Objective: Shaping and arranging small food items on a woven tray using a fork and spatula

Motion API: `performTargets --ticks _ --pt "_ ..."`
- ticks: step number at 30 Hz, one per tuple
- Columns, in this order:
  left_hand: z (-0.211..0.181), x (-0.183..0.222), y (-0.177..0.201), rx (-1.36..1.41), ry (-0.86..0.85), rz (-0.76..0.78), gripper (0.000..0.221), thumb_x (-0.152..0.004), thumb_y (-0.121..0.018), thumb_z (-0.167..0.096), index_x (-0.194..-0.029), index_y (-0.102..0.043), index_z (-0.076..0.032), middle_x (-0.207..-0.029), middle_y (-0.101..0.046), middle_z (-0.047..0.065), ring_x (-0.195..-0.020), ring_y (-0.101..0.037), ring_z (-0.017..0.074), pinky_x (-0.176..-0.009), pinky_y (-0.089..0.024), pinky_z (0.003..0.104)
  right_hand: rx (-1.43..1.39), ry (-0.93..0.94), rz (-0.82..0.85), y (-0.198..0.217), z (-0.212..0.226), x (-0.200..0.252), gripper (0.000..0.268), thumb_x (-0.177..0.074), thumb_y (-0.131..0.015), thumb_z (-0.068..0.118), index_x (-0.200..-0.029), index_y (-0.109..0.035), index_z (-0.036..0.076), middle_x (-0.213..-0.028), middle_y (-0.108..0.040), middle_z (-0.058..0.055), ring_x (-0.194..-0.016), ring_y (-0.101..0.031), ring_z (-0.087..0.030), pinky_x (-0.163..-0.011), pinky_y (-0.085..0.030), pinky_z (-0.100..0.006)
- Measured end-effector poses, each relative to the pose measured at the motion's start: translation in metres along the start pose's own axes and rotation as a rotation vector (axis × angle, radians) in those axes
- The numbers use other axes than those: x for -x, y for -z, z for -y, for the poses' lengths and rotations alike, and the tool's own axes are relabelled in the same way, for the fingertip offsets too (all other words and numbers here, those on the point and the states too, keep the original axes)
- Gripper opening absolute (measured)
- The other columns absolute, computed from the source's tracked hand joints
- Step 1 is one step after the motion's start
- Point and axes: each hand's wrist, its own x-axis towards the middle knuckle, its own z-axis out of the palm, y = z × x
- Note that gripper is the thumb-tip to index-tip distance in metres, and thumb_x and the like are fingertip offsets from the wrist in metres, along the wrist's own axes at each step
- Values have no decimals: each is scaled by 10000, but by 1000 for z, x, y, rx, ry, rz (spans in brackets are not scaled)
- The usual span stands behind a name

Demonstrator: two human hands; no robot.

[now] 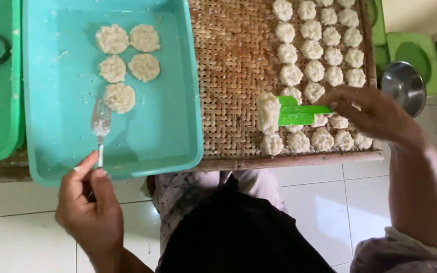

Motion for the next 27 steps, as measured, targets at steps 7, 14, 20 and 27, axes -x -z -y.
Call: performTargets --ticks 7,14,20,27 --pt "-55 13 -72 71 -184 235 282 -964 -642 94 -1242 -628 48 -994 -699 123 -608 -536 120 -480 -429 236 88 -381 -231 -58 10 63 244 -1038 -512 130 -1212 -674 74 -960 -741 -112 -559 -616 -143 -462 -542 -247" --pt "-66 43 -144 182 -287 477 250 -998 -570 27 -1216 -686 -10 -960 -702 196 -753 -719 303 -630 -619 382 189 -519 -210 -84 15 64 371 -957 -665 293 -1316 -678 204 -969 -694 -158 -822 -720 -382 -733 -582 -514" --pt "-72 56 -175 72 -324 639 259 -1005 -567 -26 -1238 -672 -67 -961 -679 156 -795 -749 327 -634 -648 400 284 -519 -338 -107 7 65 368 -971 -679 360 -1335 -691 302 -978 -689 -17 -793 -716 -258 -710 -596 -415" --pt "-66 60 -189 -108 -377 677 297 -975 -609 -41 -1250 -663 -140 -920 -650 120 -763 -746 332 -596 -647 413 183 -494 -314 -92 51 48 292 -994 -651 209 -1246 -723 81 -930 -710 -153 -644 -714 -262 -625 -627 -379"
